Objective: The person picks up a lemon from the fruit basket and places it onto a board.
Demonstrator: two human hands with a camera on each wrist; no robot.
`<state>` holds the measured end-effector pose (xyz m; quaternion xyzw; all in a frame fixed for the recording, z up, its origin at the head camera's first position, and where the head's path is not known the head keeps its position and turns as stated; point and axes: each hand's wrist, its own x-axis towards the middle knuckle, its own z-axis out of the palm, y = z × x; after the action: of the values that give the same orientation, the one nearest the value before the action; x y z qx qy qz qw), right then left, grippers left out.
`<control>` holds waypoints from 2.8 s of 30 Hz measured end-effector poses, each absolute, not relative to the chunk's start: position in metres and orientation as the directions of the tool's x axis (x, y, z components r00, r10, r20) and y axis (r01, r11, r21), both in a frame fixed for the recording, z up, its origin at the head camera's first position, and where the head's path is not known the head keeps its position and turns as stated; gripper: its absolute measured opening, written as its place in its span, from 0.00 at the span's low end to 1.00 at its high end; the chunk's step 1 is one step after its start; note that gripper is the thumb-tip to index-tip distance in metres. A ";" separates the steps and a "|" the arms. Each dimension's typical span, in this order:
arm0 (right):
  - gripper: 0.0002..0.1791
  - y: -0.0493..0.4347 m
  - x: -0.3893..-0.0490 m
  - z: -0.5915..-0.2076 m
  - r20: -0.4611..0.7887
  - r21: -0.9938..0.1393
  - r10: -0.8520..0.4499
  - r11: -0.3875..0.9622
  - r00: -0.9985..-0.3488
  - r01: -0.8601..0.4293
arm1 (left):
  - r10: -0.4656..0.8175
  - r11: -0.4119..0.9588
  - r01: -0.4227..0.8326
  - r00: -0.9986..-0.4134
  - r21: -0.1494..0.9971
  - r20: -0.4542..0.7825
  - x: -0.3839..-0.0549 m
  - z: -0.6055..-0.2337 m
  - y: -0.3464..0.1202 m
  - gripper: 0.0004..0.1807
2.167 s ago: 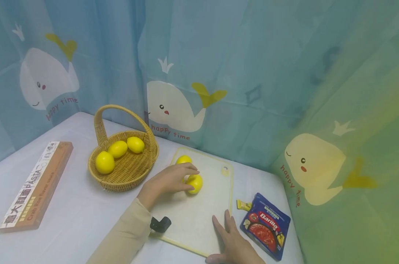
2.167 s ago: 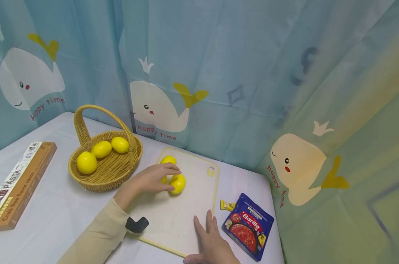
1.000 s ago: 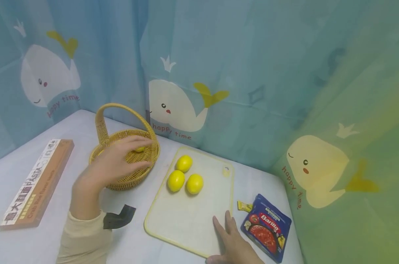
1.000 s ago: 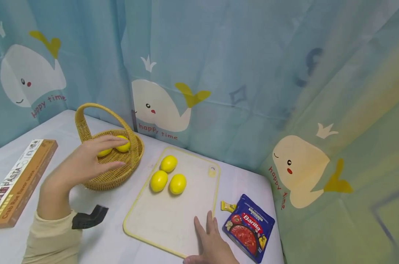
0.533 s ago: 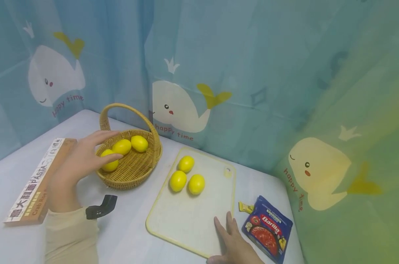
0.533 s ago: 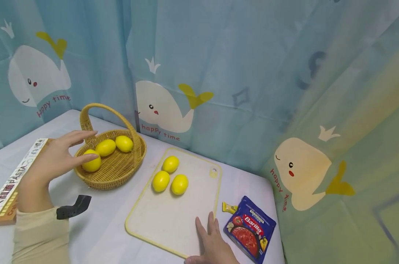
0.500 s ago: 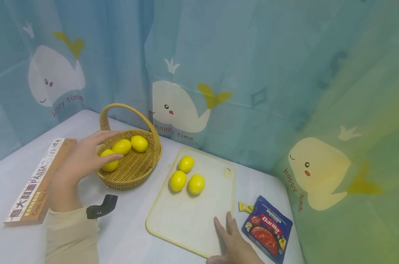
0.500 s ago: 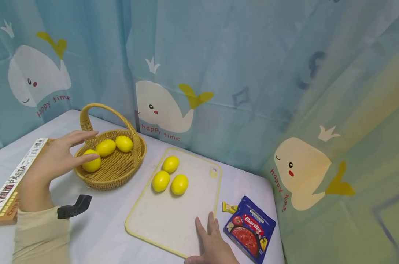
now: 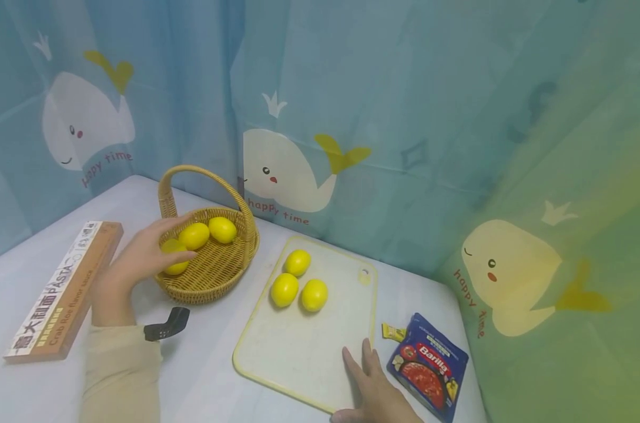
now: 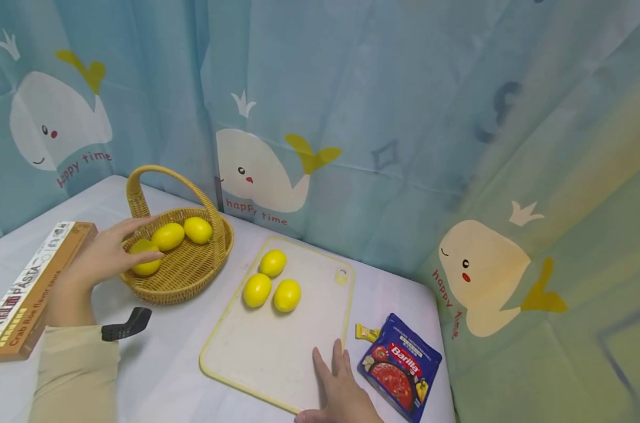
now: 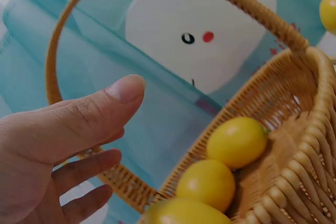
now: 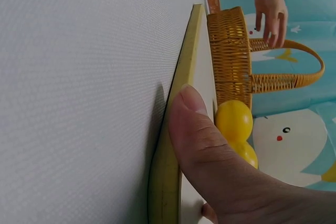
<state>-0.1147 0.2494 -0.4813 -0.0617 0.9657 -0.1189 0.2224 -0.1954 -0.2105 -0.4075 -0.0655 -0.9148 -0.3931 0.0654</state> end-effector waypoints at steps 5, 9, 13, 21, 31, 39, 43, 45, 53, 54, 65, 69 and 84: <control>0.67 0.249 -0.114 -0.481 -0.411 -0.256 -0.176 0.964 -0.895 -0.071 | 0.075 0.689 0.144 -0.989 0.710 0.127 -0.203 -0.420 -0.213 0.50; 0.67 0.249 -0.114 -0.481 -0.410 -0.259 -0.179 0.963 -0.894 -0.074 | 0.083 0.689 0.129 -0.992 0.713 0.100 -0.206 -0.426 -0.213 0.50; 0.67 0.250 -0.114 -0.481 -0.411 -0.260 -0.182 0.962 -0.893 -0.076 | 0.081 0.695 0.104 -0.995 0.712 0.065 -0.208 -0.432 -0.213 0.52; 0.67 0.249 -0.114 -0.480 -0.413 -0.261 -0.172 0.963 -0.894 -0.065 | 0.097 0.696 0.116 -0.993 0.709 0.067 -0.212 -0.438 -0.213 0.53; 0.67 0.250 -0.113 -0.481 -0.405 -0.261 -0.179 0.963 -0.897 -0.074 | 0.121 0.715 0.134 -0.990 0.686 0.067 -0.212 -0.438 -0.209 0.45; 0.67 0.250 -0.114 -0.481 -0.409 -0.261 -0.180 0.963 -0.895 -0.075 | 0.125 0.755 0.130 -0.991 0.643 0.054 -0.213 -0.438 -0.206 0.39; 0.66 0.250 -0.114 -0.481 -0.418 -0.267 -0.176 0.962 -0.891 -0.065 | 0.128 0.766 0.135 -0.990 0.628 0.057 -0.214 -0.440 -0.203 0.39; 0.66 0.250 -0.114 -0.481 -0.419 -0.270 -0.177 0.961 -0.891 -0.064 | 0.132 0.768 0.138 -0.990 0.626 0.056 -0.214 -0.441 -0.201 0.39; 0.66 0.251 -0.113 -0.481 -0.407 -0.268 -0.188 0.960 -0.894 -0.080 | 0.131 0.786 0.120 -0.991 0.607 0.028 -0.213 -0.439 -0.196 0.39; 0.66 0.251 -0.113 -0.481 -0.408 -0.265 -0.186 0.961 -0.894 -0.079 | 0.130 0.788 0.118 -0.991 0.604 0.024 -0.213 -0.438 -0.196 0.39; 0.66 0.250 -0.116 -0.483 -0.420 -0.258 -0.176 0.964 -0.890 -0.069 | 0.145 0.793 0.128 -0.989 0.596 0.020 -0.216 -0.439 -0.193 0.38; 0.66 0.250 -0.116 -0.483 -0.428 -0.255 -0.168 0.965 -0.888 -0.060 | 0.142 0.794 0.129 -0.989 0.594 0.025 -0.216 -0.439 -0.190 0.39; 0.65 0.249 -0.118 -0.481 -0.450 -0.260 -0.150 0.965 -0.880 -0.032 | 0.209 0.768 0.184 -0.977 0.613 0.031 -0.223 -0.446 -0.182 0.39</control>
<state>-0.1175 0.2491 -0.4811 -0.0473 0.9617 -0.1234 0.2400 -0.2227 -0.1821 -0.4462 -0.1043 -0.9401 -0.3239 -0.0195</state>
